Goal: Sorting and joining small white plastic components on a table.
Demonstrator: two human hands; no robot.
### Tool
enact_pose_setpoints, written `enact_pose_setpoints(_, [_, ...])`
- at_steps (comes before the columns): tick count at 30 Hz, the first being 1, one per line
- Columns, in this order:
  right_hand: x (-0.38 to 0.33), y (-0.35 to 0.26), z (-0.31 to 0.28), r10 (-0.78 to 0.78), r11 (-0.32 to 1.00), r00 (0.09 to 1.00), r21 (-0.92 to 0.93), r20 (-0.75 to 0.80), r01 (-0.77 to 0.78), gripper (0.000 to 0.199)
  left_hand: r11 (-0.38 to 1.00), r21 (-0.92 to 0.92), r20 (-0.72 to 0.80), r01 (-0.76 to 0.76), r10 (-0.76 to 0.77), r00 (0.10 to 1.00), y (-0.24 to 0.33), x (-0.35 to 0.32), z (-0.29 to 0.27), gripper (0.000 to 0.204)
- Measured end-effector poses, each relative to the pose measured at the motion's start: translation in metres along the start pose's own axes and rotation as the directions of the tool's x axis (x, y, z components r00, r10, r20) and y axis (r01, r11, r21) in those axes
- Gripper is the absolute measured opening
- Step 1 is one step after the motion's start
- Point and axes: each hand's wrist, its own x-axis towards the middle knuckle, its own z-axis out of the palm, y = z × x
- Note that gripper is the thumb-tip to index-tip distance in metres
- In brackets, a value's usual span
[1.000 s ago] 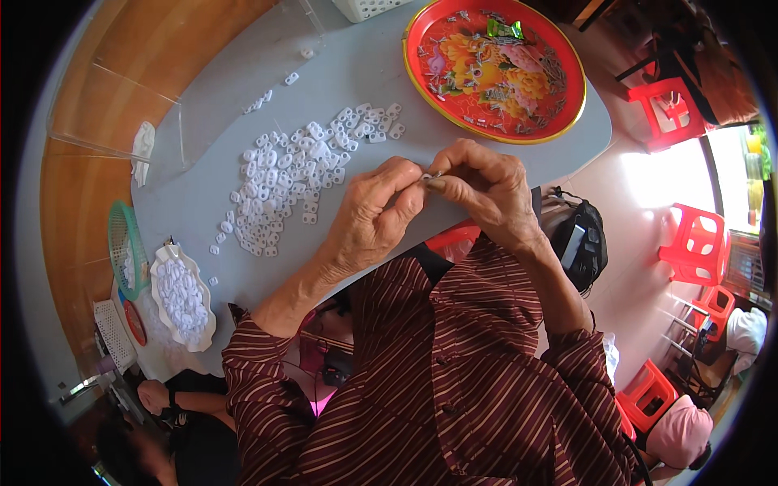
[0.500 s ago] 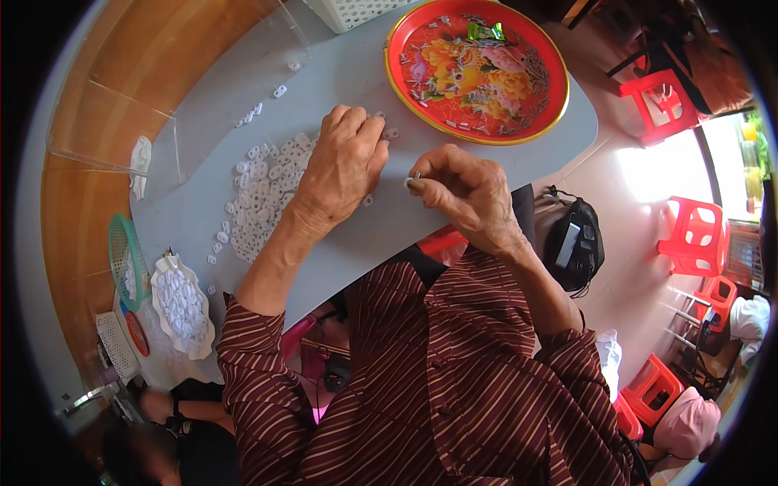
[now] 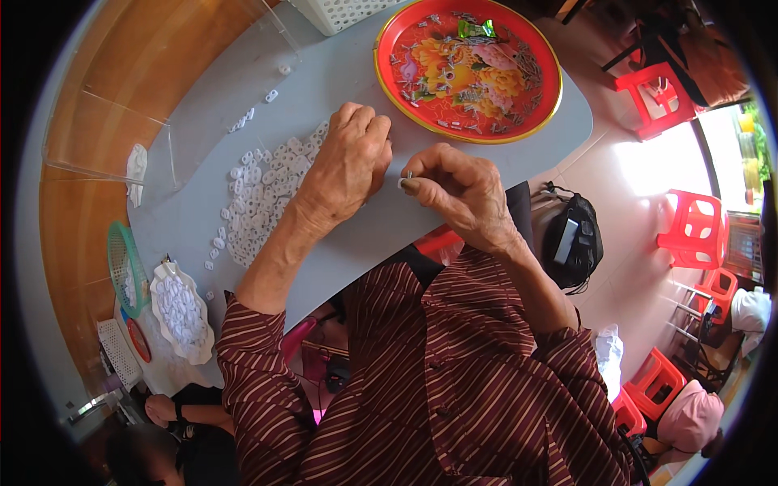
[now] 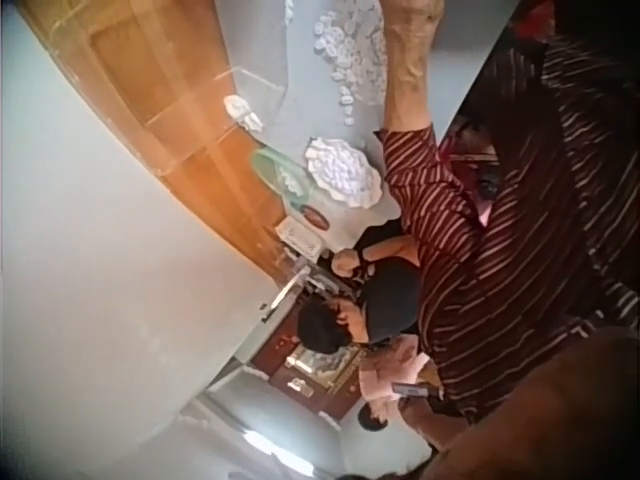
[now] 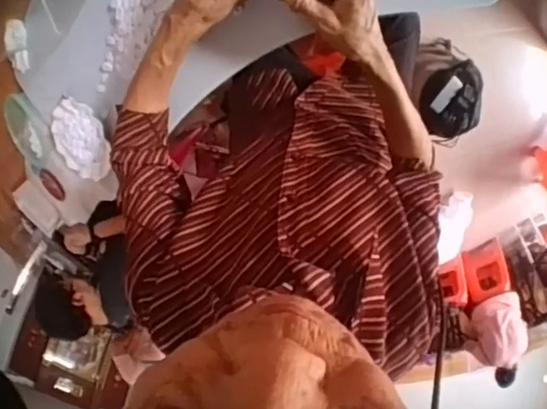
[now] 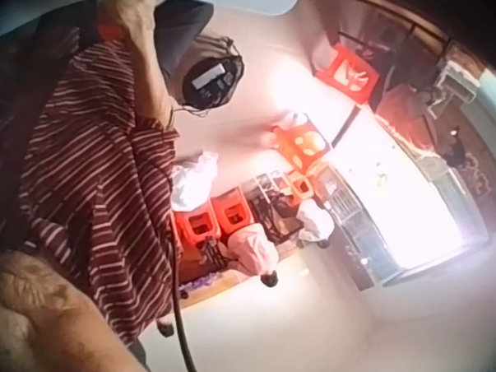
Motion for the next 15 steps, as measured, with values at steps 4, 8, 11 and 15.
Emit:
enact_pose_setpoints(4, [0.000, -0.001, 0.000, -0.026, 1.000, 1.000, 0.008, -0.007, 0.026, 0.018, 0.999, 0.030, -0.020, -0.033, 0.034, 0.999, 0.003, -0.007, 0.000, 0.013])
enact_pose_setpoints(8, [0.000, -0.001, -0.001, 0.000, 1.000, 1.000, 0.009, 0.008, 0.000, 0.017, 0.998, -0.039, -0.092, -0.043, 0.039, 0.995, 0.002, -0.009, 0.000, 0.012])
enact_pose_setpoints(11, [0.000, -0.002, -0.001, 0.012, 1.000, 1.000, 0.022, 0.010, -0.012, 0.017, 0.998, -0.061, -0.048, -0.029, 0.026, 0.999, 0.001, -0.012, -0.002, 0.013])
enact_pose_setpoints(15, [0.001, -0.004, -0.001, -0.008, 1.000, 1.000, 0.004, 0.004, 0.008, 0.017, 0.990, -0.133, -0.116, 0.044, -0.060, 0.991, -0.001, -0.017, -0.011, 0.013])
